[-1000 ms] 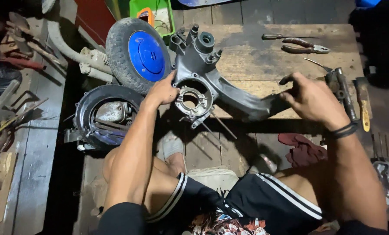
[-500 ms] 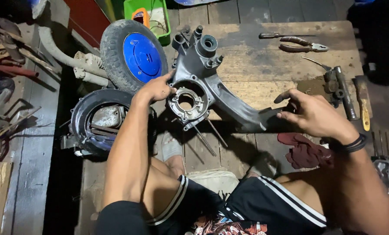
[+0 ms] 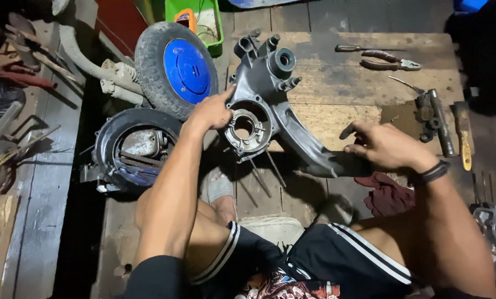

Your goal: The person cleans the interior and exterior surfaces of a metal mechanical housing using a wire brush. They rotate the part to access different areas and scrub the inside cavity and outer edges.

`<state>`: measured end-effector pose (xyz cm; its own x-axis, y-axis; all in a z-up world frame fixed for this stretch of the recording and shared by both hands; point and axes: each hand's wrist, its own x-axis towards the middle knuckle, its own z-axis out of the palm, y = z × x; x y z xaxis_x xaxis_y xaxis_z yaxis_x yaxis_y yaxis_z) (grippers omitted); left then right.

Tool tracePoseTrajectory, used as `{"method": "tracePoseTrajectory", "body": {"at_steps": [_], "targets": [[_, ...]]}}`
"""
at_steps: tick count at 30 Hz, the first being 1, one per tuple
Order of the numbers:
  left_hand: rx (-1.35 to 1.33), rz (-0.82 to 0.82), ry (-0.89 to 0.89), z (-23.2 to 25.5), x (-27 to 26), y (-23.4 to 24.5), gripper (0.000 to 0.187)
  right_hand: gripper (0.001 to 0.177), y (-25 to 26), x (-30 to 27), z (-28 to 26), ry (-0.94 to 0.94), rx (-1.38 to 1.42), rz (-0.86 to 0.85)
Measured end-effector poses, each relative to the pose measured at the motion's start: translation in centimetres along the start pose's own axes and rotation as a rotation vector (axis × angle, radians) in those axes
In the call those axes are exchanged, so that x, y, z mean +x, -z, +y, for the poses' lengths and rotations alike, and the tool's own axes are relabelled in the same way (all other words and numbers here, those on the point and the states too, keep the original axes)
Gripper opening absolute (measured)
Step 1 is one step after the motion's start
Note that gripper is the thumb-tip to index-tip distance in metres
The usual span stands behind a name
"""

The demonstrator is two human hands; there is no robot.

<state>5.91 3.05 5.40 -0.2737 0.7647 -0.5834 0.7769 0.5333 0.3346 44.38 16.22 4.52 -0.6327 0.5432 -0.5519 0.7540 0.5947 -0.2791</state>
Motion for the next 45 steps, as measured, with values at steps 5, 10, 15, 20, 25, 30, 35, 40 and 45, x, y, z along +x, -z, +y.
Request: {"method": "tracePoseTrajectory", "body": {"at_steps": [5,10,15,20,25,30,35,40,45], "targets": [[0.025,0.064,-0.047,-1.3,2.0,-1.1,0.084,0.059,1.6,-0.2,-2.7,-0.025,0.098,0.122],[-0.006,0.042,-0.037,-1.2,0.5,-0.3,0.071,0.018,3.5,-0.6,-2.7,0.045,0.138,0.444],[-0.053,0.013,-0.056,-1.5,0.6,-0.4,0.071,0.035,4.0,-0.3,0.5,0.241,-0.214,1.263],[-0.055,0.026,-0.091,-1.2,0.1,0.4,0.072,0.017,3.6,0.4,5.7,0.191,0.038,1.321],[-0.072,0.071,-0.156,-0.6,0.1,0.3,0.076,0.013,3.2,1.0,8.5,0.148,0.360,1.204],[0.033,0.094,-0.116,0.4,0.1,0.0,0.073,0.019,3.6,0.9,9.9,-0.031,1.249,1.096],[0.023,0.092,-0.107,0.6,-0.5,0.0,0.072,0.052,3.5,-0.8,10.8,0.052,1.274,1.000],[0.051,0.094,-0.150,0.5,-0.5,0.1,0.073,0.034,2.7,0.9,5.7,-0.190,0.888,0.801],[0.147,0.140,-0.160,0.3,-0.4,0.2,0.068,0.035,-1.9,5.0,2.5,0.139,0.565,0.867]]}}
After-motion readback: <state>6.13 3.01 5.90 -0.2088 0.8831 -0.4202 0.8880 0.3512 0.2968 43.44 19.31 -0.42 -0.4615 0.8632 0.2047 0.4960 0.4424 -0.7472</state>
